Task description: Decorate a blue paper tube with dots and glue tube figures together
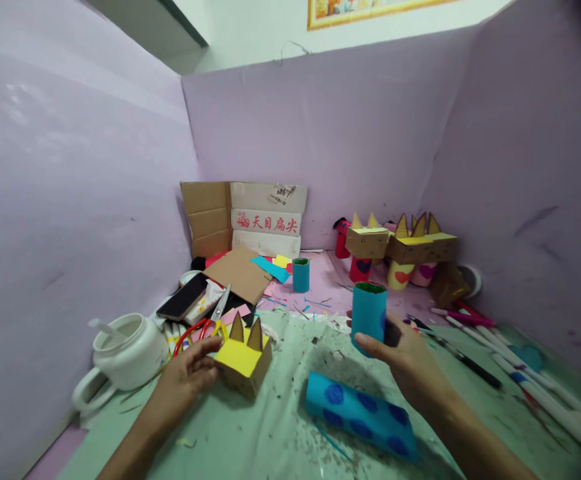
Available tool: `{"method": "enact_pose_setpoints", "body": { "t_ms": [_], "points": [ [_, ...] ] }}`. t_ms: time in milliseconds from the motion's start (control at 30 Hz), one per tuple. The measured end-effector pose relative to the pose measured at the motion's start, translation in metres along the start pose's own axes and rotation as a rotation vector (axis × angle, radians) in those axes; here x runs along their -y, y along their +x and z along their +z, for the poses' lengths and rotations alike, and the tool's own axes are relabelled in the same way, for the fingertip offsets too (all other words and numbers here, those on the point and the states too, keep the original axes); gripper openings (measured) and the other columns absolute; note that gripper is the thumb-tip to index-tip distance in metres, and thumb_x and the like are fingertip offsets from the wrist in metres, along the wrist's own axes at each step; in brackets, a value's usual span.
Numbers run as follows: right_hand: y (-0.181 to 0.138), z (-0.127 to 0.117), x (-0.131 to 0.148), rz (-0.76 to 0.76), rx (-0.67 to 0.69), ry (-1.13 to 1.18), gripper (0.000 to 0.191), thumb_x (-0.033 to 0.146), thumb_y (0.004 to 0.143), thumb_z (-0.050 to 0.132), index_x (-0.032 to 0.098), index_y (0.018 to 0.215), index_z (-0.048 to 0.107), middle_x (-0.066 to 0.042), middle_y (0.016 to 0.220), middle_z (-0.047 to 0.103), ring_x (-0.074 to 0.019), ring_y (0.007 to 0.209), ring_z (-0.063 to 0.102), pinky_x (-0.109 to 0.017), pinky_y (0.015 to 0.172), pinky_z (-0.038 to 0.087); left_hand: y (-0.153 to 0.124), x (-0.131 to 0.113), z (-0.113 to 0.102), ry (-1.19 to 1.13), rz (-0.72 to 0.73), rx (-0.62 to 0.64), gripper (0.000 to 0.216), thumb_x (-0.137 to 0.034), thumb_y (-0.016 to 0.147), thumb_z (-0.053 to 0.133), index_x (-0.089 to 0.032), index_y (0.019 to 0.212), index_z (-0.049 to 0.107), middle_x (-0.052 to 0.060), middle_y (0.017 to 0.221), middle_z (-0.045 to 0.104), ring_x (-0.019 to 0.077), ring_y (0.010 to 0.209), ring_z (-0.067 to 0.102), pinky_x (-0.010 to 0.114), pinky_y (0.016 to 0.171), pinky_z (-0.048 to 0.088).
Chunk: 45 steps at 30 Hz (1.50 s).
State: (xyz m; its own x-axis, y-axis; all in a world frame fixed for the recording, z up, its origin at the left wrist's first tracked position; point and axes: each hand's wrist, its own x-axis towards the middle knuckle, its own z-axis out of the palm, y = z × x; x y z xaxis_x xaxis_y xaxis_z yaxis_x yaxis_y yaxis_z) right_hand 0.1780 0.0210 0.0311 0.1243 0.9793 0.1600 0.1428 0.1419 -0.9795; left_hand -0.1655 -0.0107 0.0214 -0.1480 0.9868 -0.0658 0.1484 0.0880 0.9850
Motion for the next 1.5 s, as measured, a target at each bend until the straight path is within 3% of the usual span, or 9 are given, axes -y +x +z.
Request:
{"method": "enact_pose_setpoints", "body": {
  "t_ms": [100, 233, 333, 500, 633, 867, 1067, 1267, 1500],
  "points": [
    [0.000, 0.000, 0.000, 0.005, -0.005, -0.019, 0.053, 0.050, 0.059, 0.077, 0.019, 0.099, 0.064, -0.008, 0.090, 0.070, -0.0280, 0.081, 0.064, -0.036, 0.069, 0.051, -0.003, 0.005, 0.007, -0.005, 0.013, 0.142, 0.069, -0.037, 0.059, 0.083, -0.022, 0.123, 0.062, 0.014, 0.123, 0.063, 0.0199, 0.074, 0.064, 0.032, 0.065, 0.052],
    [0.000, 0.002, -0.001, 0.015, 0.006, -0.054, 0.054, 0.048, 0.058, 0.076, 0.018, 0.101, 0.063, -0.010, 0.096, 0.071, -0.0306, 0.087, 0.065, -0.039, 0.075, 0.052, 0.003, 0.001, 0.015, -0.048, 0.024, 0.343, 0.099, -0.037, 0.053, 0.086, -0.025, 0.142, 0.044, 0.014, 0.139, 0.054, 0.0336, 0.114, 0.058, 0.043, 0.094, 0.048],
    [-0.001, 0.004, -0.001, 0.024, 0.022, -0.084, 0.060, 0.047, 0.056, 0.077, 0.018, 0.106, 0.061, -0.013, 0.107, 0.070, -0.0337, 0.097, 0.065, -0.043, 0.082, 0.051, 0.008, 0.003, 0.021, -0.076, 0.012, 0.411, 0.108, -0.035, 0.050, 0.087, -0.023, 0.146, 0.039, 0.015, 0.142, 0.052, 0.0358, 0.130, 0.047, 0.045, 0.108, 0.036],
    [-0.006, 0.010, 0.003, 0.014, -0.021, -0.130, 0.064, 0.044, 0.056, 0.075, 0.019, 0.112, 0.057, -0.011, 0.108, 0.069, -0.0320, 0.100, 0.064, -0.043, 0.086, 0.049, 0.005, -0.007, 0.034, -0.202, -0.021, 0.263, 0.099, -0.037, 0.047, 0.088, -0.020, 0.136, 0.050, 0.016, 0.130, 0.062, 0.0387, 0.123, 0.054, 0.044, 0.100, 0.046],
    [-0.009, 0.018, 0.000, -0.021, -0.167, -0.205, 0.058, 0.037, 0.057, 0.074, 0.019, 0.109, 0.055, -0.007, 0.097, 0.069, -0.0283, 0.088, 0.064, -0.039, 0.079, 0.050, 0.008, -0.051, 0.059, -0.296, 0.117, 0.120, 0.086, -0.039, 0.052, 0.087, -0.018, 0.129, 0.055, 0.014, 0.126, 0.064, 0.0378, 0.120, 0.056, 0.042, 0.095, 0.050],
    [-0.003, 0.018, -0.003, -0.003, -0.192, -0.173, 0.046, 0.029, 0.056, 0.075, 0.021, 0.098, 0.057, -0.002, 0.083, 0.069, -0.0249, 0.078, 0.063, -0.032, 0.068, 0.048, 0.028, -0.129, 0.134, -0.443, 0.315, 0.241, 0.070, -0.041, 0.059, 0.084, -0.012, 0.117, 0.060, 0.014, 0.114, 0.068, 0.0326, 0.113, 0.061, 0.041, 0.097, 0.048],
    [0.007, 0.009, -0.013, 0.046, -0.221, -0.200, 0.057, 0.032, 0.050, 0.081, 0.021, 0.100, 0.054, -0.001, 0.081, 0.065, -0.0253, 0.077, 0.060, -0.032, 0.068, 0.045, 0.041, -0.130, 0.172, -0.452, 0.382, 0.259, 0.069, -0.039, 0.062, 0.083, -0.012, 0.120, 0.057, 0.013, 0.113, 0.069, 0.0310, 0.110, 0.061, 0.040, 0.092, 0.049],
    [0.003, 0.011, -0.017, -0.061, -0.121, -0.060, 0.046, 0.055, 0.074, 0.062, 0.021, 0.103, 0.051, -0.003, 0.082, 0.065, -0.0235, 0.077, 0.061, -0.032, 0.071, 0.045, 0.044, -0.125, 0.175, -0.440, 0.359, 0.247, 0.068, -0.040, 0.060, 0.084, -0.013, 0.117, 0.058, 0.012, 0.112, 0.070, 0.0311, 0.113, 0.060, 0.038, 0.093, 0.049],
    [0.003, 0.015, -0.008, 0.042, -0.063, -0.064, 0.041, 0.022, 0.056, 0.076, 0.021, 0.091, 0.053, 0.000, 0.081, 0.064, -0.0207, 0.077, 0.058, -0.029, 0.070, 0.044, 0.043, -0.128, 0.169, -0.341, 0.394, 0.307, 0.063, -0.039, 0.063, 0.082, -0.014, 0.116, 0.061, 0.011, 0.113, 0.070, 0.0305, 0.113, 0.061, 0.033, 0.091, 0.049]
  ]
}}
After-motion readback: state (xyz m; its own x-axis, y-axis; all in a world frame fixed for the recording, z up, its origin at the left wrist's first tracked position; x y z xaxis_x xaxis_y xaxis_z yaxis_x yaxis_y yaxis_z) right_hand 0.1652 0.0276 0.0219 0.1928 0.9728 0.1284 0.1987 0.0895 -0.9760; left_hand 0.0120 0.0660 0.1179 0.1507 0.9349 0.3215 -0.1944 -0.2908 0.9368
